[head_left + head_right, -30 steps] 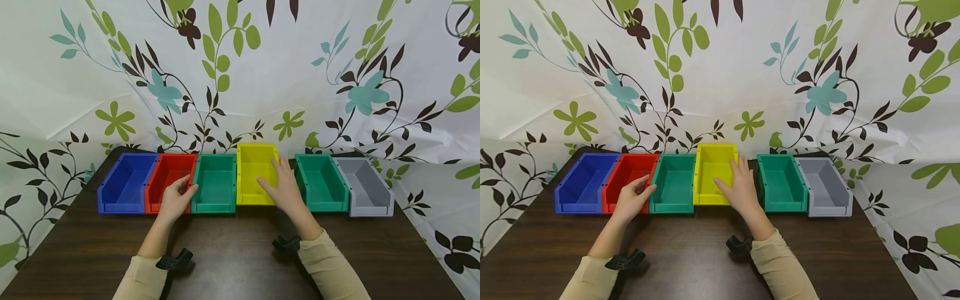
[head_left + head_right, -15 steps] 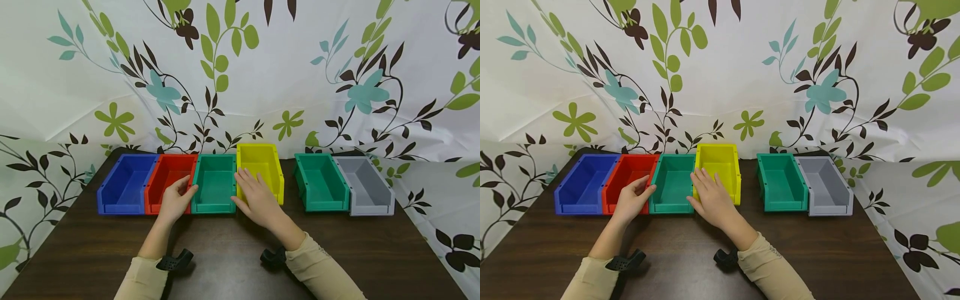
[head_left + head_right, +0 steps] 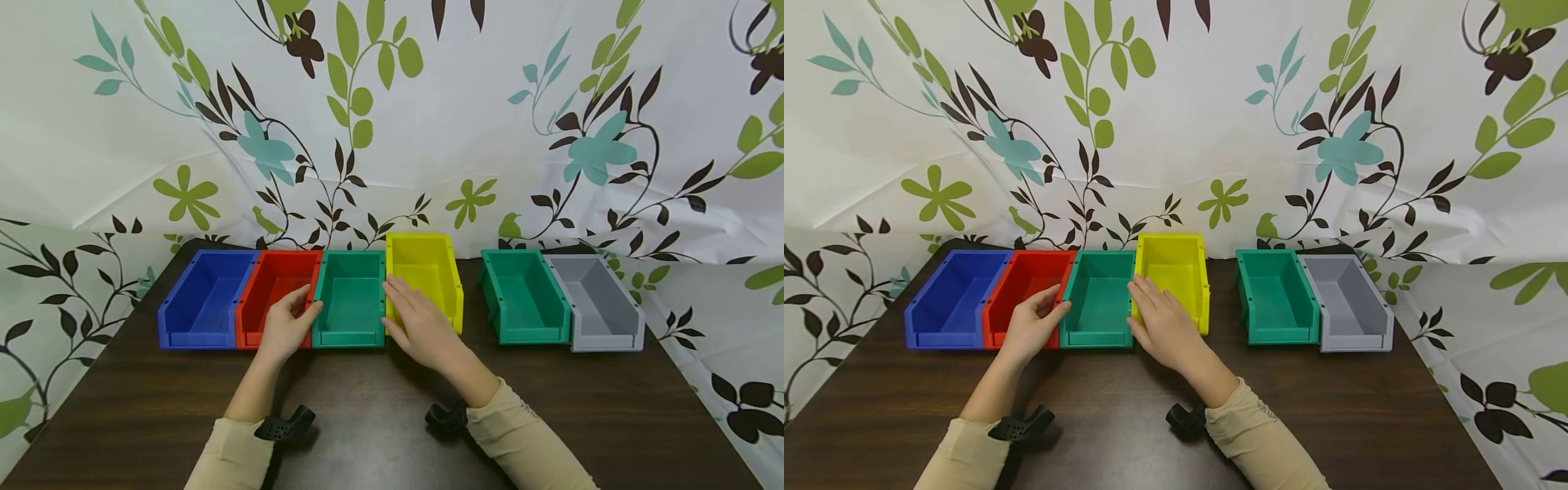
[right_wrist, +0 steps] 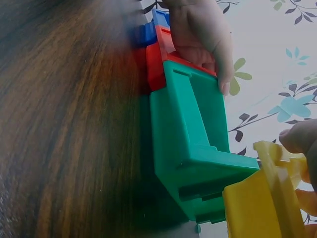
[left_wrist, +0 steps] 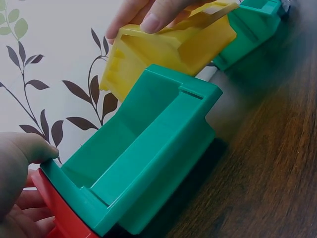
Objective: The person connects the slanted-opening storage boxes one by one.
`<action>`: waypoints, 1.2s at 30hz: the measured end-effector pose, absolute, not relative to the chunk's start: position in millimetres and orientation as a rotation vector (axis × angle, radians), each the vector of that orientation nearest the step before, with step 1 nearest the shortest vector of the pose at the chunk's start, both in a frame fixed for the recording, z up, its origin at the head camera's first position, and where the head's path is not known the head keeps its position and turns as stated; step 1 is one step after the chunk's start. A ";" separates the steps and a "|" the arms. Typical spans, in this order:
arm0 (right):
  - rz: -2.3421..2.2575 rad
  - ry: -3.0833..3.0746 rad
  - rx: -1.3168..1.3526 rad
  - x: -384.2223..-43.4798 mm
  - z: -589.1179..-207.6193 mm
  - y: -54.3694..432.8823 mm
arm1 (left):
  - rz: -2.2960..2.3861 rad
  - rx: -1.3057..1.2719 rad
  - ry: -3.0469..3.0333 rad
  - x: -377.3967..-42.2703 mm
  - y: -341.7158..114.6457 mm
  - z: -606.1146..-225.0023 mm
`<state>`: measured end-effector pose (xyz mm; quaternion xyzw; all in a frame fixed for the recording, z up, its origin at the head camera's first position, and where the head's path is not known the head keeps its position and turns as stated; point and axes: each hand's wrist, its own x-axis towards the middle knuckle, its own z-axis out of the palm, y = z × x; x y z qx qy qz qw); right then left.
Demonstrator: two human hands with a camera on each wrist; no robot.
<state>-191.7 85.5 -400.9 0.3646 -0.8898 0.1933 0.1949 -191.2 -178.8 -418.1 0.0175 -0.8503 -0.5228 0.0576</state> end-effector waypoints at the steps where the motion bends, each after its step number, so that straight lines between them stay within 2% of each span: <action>1: 0.543 -2.503 1.023 -191.4 -400.4 85.6 | -1.588 0.053 -2.578 -191.1 -178.8 -418.0; 25: 0.642 -2.671 0.988 -187.1 -390.0 86.5 | -1.564 -0.003 -2.558 -193.0 -178.9 -423.4; 36: 0.349 -3.074 1.103 -235.5 -341.1 89.0 | -1.557 0.004 -2.532 -190.4 -179.3 -421.7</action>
